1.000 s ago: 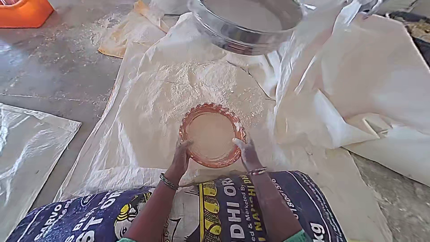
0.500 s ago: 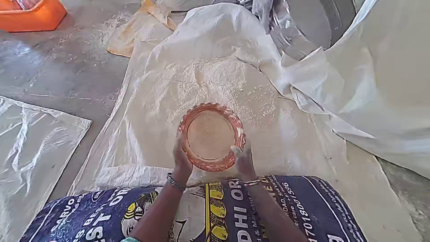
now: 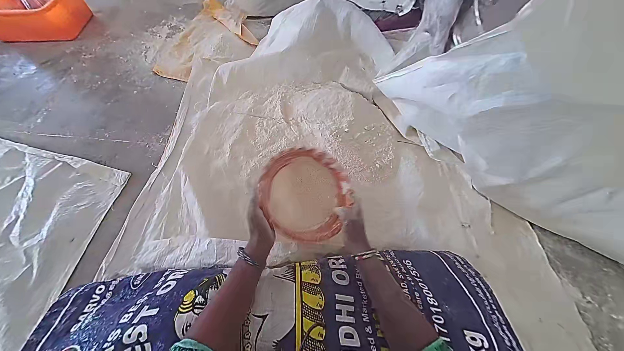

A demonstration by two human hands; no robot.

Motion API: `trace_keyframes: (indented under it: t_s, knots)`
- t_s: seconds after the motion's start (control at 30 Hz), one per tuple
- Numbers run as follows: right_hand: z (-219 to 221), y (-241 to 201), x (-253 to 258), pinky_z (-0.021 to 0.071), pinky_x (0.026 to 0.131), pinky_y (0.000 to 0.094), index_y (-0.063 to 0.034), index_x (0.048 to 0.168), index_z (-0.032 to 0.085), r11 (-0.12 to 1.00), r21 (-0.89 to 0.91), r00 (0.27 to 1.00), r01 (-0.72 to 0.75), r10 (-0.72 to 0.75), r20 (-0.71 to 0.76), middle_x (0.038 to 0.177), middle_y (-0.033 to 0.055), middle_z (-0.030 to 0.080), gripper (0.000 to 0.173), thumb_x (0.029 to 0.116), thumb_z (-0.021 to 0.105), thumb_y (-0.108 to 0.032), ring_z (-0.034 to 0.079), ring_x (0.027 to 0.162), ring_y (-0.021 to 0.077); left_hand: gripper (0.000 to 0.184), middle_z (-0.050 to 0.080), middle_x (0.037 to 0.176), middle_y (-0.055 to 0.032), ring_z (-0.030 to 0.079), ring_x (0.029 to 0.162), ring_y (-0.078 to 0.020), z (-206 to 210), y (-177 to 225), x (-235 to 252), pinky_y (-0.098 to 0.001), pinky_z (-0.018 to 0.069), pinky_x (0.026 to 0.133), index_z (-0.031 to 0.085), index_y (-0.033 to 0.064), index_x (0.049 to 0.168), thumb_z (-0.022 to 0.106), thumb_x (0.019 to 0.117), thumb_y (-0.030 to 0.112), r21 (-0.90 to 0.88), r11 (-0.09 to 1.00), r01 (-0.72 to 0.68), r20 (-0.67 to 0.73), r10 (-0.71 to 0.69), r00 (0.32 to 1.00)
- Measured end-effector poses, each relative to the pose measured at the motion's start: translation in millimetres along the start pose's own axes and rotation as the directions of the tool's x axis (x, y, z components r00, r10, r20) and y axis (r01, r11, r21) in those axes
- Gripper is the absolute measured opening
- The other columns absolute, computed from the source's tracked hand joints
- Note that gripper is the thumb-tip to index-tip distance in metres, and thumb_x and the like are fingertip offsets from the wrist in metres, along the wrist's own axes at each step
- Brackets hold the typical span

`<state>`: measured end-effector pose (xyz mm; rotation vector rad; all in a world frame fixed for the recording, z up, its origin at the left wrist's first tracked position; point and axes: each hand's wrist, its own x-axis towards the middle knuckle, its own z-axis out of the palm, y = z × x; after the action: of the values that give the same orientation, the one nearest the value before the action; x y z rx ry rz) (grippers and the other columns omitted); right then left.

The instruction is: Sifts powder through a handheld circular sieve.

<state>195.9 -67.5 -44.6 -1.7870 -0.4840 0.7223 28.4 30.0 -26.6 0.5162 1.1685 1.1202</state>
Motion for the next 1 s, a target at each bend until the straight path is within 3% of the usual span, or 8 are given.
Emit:
trace_keyframes:
  t_s: [0.17,0.3,0.43,0.57,0.67,0.83,0.93,1.0]
  knots:
    - [-7.1,0.9,10.8,0.0389,0.113,0.0345,0.009,0.156,0.02,0.999,0.046,0.996,-0.023,0.027,-0.09,0.156,0.0309,0.033,0.07,0.093,0.047,0.001,0.043,0.139,0.027,0.058,0.025,0.166,-0.0138,0.028,0.151,-0.0261,-8.8,8.1,10.5,-0.0516,0.0291,0.118,0.016,0.0098,0.162,0.008,0.1102,0.034,0.005,1.0,-0.021,0.095,0.02,0.995]
    - [3.6,-0.9,-4.6,0.0383,0.114,0.0351,0.0117,0.154,0.024,1.0,-0.022,1.0,0.004,-0.004,-0.005,0.153,0.0327,0.037,0.074,0.0881,0.052,-0.004,0.045,0.139,0.0276,0.053,0.04,0.156,-0.0149,0.044,0.139,-0.0187,0.2,2.0,-1.6,-0.0376,0.0397,0.112,0.03,0.0046,0.156,0.017,0.112,0.031,0.029,1.0,-0.004,0.045,0.002,0.999]
    - [-11.8,-3.2,11.3,0.0392,0.113,0.0353,0.0091,0.156,0.021,1.0,0.001,0.996,-0.019,0.019,-0.088,0.155,0.0315,0.035,0.07,0.0919,0.049,0.0,0.044,0.139,0.0272,0.057,0.014,0.169,-0.0135,0.019,0.154,-0.028,-11.4,8.0,10.8,-0.056,0.0244,0.119,0.015,0.0104,0.163,0.013,0.1112,0.035,0.001,1.0,0.001,0.053,-0.001,0.999]
    - [1.9,-1.2,-4.4,0.0401,0.112,0.0341,0.0125,0.153,0.025,0.998,-0.054,1.0,0.029,-0.028,0.013,0.151,0.0328,0.04,0.071,0.0885,0.051,-0.004,0.047,0.137,0.0267,0.052,0.038,0.157,-0.0169,0.042,0.14,-0.0179,0.4,3.0,-1.6,-0.0349,0.0372,0.114,0.029,0.0007,0.156,0.018,0.1117,0.026,0.026,0.999,-0.044,0.051,0.042,0.998]
    - [-13.3,-1.0,13.8,0.0396,0.113,0.0353,0.0093,0.156,0.022,1.0,-0.011,0.997,0.005,-0.006,-0.073,0.155,0.0306,0.035,0.071,0.0914,0.05,-0.001,0.045,0.14,0.0267,0.058,0.015,0.169,-0.0125,0.019,0.155,-0.0275,-11.0,11.5,13.5,-0.0564,0.0246,0.119,0.015,0.0121,0.163,0.01,0.1106,0.037,-0.05,0.999,0.012,0.052,-0.009,0.999]
    - [0.1,-9.4,-5.8,0.0359,0.116,0.0367,0.0122,0.155,0.02,0.999,-0.051,1.0,0.012,-0.011,0.027,0.155,0.034,0.034,0.075,0.0886,0.052,-0.003,0.042,0.142,0.03,0.052,0.044,0.151,-0.0164,0.049,0.133,-0.0171,0.7,3.8,-2.9,-0.0347,0.0427,0.108,0.033,0.0003,0.154,0.018,0.111,0.027,0.025,0.999,-0.038,0.06,0.036,0.998]
    - [-12.5,-3.5,14.5,0.0413,0.111,0.0333,0.0079,0.156,0.022,1.0,0.031,0.998,0.003,-0.001,-0.065,0.155,0.0294,0.037,0.073,0.0886,0.05,0.0,0.046,0.138,0.0245,0.059,0.016,0.168,-0.0141,0.023,0.153,-0.0271,-9.4,10.4,9.8,-0.0521,0.0279,0.119,0.013,0.0096,0.163,0.01,0.11,0.036,-0.041,0.999,-0.008,0.132,0.013,0.991]
    - [-15.5,-5.1,13.8,0.0398,0.112,0.0343,0.0093,0.156,0.021,1.0,-0.001,0.997,-0.006,0.006,-0.072,0.155,0.0306,0.035,0.07,0.0923,0.05,0.002,0.045,0.138,0.0263,0.058,0.02,0.168,-0.013,0.024,0.153,-0.0264,-8.0,8.3,8.1,-0.0536,0.0283,0.118,0.017,0.0104,0.162,0.012,0.1104,0.035,-0.056,0.998,0.011,0.086,-0.007,0.996]
